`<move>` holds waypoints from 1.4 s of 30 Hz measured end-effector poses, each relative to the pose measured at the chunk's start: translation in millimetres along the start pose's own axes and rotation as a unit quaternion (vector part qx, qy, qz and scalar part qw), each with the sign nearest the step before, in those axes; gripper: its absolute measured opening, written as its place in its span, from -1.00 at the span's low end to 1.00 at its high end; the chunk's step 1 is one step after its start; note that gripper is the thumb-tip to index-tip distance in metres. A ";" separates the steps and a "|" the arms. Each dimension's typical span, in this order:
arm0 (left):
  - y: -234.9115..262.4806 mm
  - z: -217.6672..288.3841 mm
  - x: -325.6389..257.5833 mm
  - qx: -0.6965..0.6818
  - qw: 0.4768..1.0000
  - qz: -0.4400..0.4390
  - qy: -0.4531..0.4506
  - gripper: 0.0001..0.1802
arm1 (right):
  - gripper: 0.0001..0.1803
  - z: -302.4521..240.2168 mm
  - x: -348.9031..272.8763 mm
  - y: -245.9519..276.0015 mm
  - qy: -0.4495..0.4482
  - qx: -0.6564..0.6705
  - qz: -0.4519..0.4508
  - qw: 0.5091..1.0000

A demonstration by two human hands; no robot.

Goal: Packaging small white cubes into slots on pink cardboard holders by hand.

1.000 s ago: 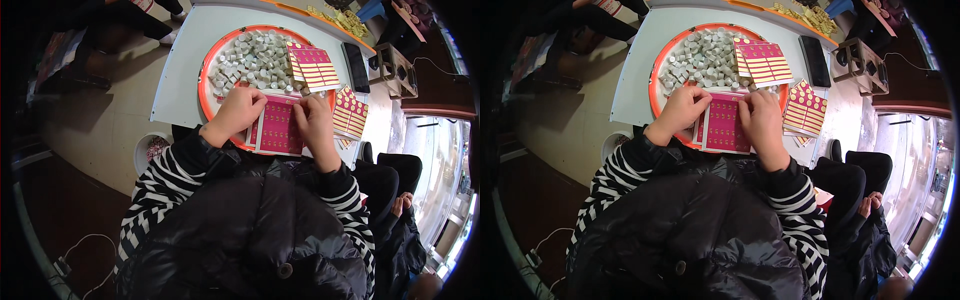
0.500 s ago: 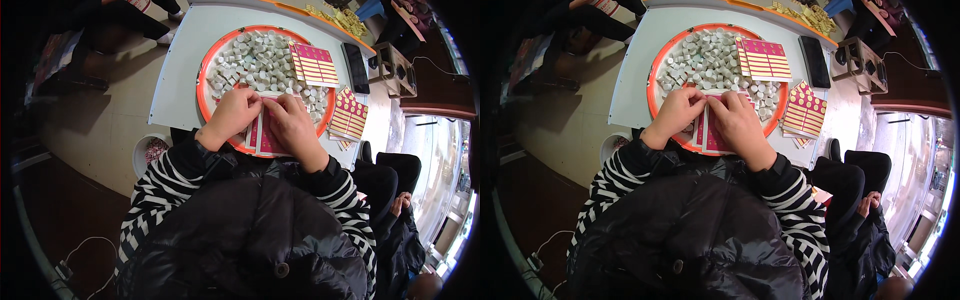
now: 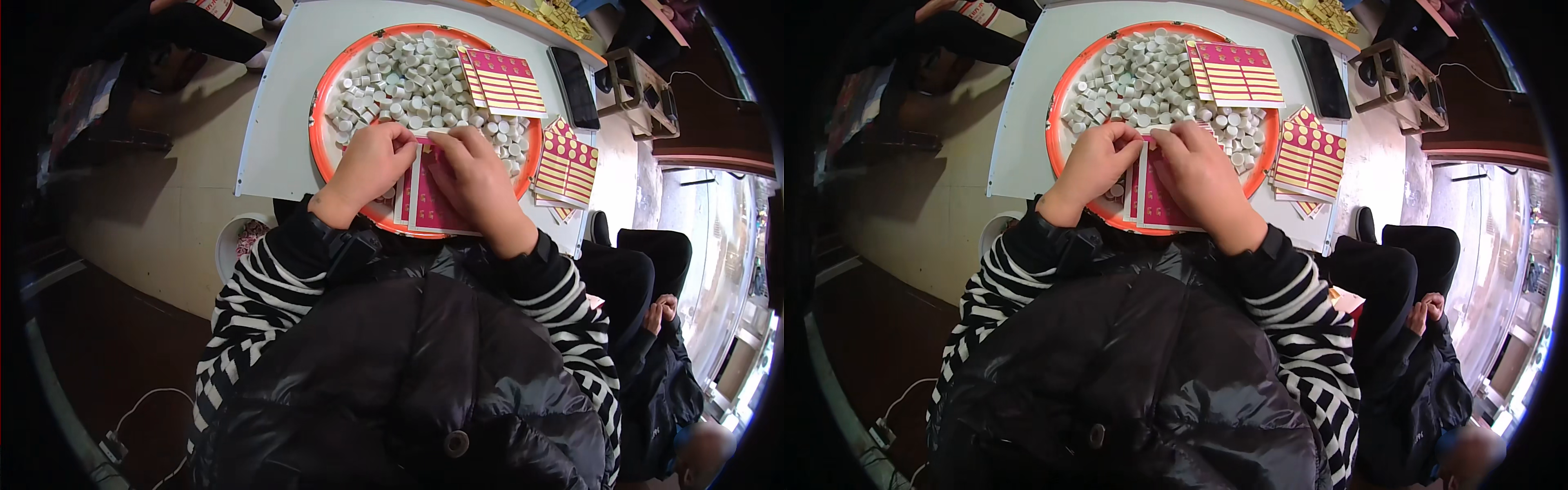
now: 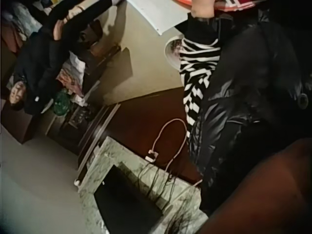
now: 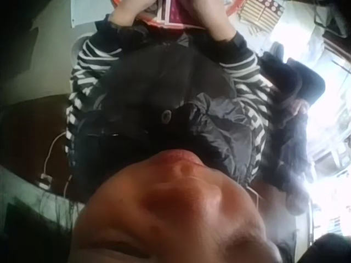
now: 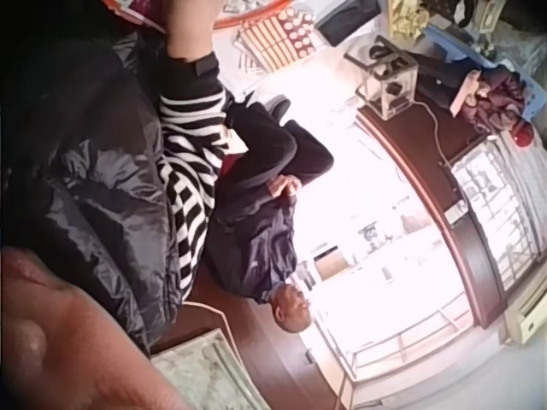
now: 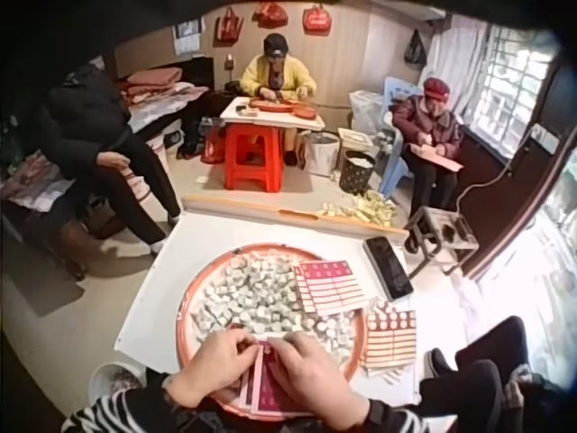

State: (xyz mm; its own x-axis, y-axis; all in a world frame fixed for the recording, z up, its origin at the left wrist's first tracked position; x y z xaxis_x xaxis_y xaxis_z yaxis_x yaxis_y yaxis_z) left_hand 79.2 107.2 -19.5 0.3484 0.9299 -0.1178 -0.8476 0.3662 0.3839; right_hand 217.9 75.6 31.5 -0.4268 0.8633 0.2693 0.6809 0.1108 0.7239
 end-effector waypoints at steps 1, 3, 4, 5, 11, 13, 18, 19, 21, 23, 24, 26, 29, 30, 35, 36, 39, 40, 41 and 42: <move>0.9 1.1 -0.5 -0.002 1.000 0.013 -0.012 -0.80 | -0.82 -0.8 2.6 -4.1 0.024 -0.046 0.005 0.999; -0.4 0.1 0.1 0.007 1.000 0.000 0.002 -0.81 | -0.84 -2.3 4.1 -6.2 0.045 -0.094 0.009 0.995; -0.8 -0.9 0.6 0.017 1.000 -0.010 0.015 -0.81 | -0.85 -2.0 4.6 -6.8 0.044 -0.106 0.004 0.993; -1.0 -2.5 1.7 0.028 0.999 -0.019 0.027 -0.81 | -0.86 -1.4 6.2 -7.3 0.045 -0.118 0.000 0.992; -0.1 -1.4 2.4 0.040 0.999 -0.017 0.021 -0.80 | -0.88 -1.6 4.7 -11.0 0.057 -0.137 -0.011 0.989; -0.5 -1.3 2.5 0.032 0.999 -0.018 0.027 -0.80 | -0.89 -2.3 4.9 -9.3 0.057 -0.131 -0.006 0.990; -1.8 -3.2 3.8 0.018 0.999 -0.017 0.030 -0.80 | -0.90 17.1 5.1 -4.3 -0.080 0.028 -0.091 0.992; -1.2 -2.9 2.7 0.022 0.999 -0.015 0.032 -0.80 | -0.90 21.6 3.3 -3.6 -0.081 0.027 -0.092 0.992; -1.7 0.9 1.9 0.028 0.999 -0.014 0.033 -0.80 | -0.90 45.9 -2.4 0.8 -0.156 0.356 -0.021 0.921; -1.8 5.1 1.7 0.029 0.999 -0.015 0.034 -0.80 | -0.88 58.7 -9.9 2.2 -0.187 0.503 0.020 0.844; -1.4 6.5 1.6 0.033 0.999 -0.014 0.038 -0.80 | -0.86 65.1 -14.2 3.0 -0.208 0.557 0.041 0.803; -0.4 5.6 1.0 0.036 0.998 -0.012 0.041 -0.80 | -0.79 68.1 -16.2 2.3 -0.241 0.658 0.081 0.709; -0.3 2.5 -0.6 0.032 0.999 -0.003 0.024 -0.80 | -0.77 69.9 -17.2 -0.5 -0.268 0.668 0.101 0.687; -0.6 5.2 -0.8 0.031 0.999 -0.002 0.020 -0.80 | -0.77 72.1 -18.2 -0.7 -0.280 0.674 0.112 0.675; 8.8 17.4 -13.9 0.001 0.999 0.044 -0.011 -0.81 | -0.78 75.6 -18.9 -0.9 -0.276 0.724 0.132 0.618; 15.0 20.0 -19.0 -0.014 0.997 0.066 -0.037 -0.81 | -0.79 74.6 -21.0 1.3 -0.279 0.729 0.137 0.609; 38.5 22.1 -35.3 0.025 0.993 0.093 -0.068 -0.81 | -0.79 69.0 -28.4 3.9 -0.281 0.749 0.135 0.585; 45.5 23.2 -41.3 0.070 0.991 0.090 -0.074 -0.80 | -0.79 67.0 -33.6 9.3 -0.279 0.726 0.131 0.614; 50.8 24.8 -46.6 0.115 0.986 0.086 -0.079 -0.79 | -0.79 65.6 -36.4 12.9 -0.277 0.703 0.126 0.642; 53.7 23.2 -51.5 0.121 0.986 0.091 -0.075 -0.79 | -0.79 65.1 -40.6 11.2 -0.274 0.708 0.120 0.639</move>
State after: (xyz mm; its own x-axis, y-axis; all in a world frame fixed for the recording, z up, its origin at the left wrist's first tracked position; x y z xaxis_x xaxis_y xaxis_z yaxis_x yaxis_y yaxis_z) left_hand 25.0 78.2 28.5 0.2699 0.9574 0.1025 -0.7876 0.1582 0.5956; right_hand 281.6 73.9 -12.7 -0.2006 0.9387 -0.2802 0.7095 -0.0581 -0.7023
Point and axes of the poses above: each hand's wrist, its own x-axis towards the middle knuckle, its own y-axis out of the back of the hand, z = x × y, the point moved 8 cm from there along x, towards the middle knuckle, and after that the axes turned 8 degrees about -z, right-handed, at the moved point
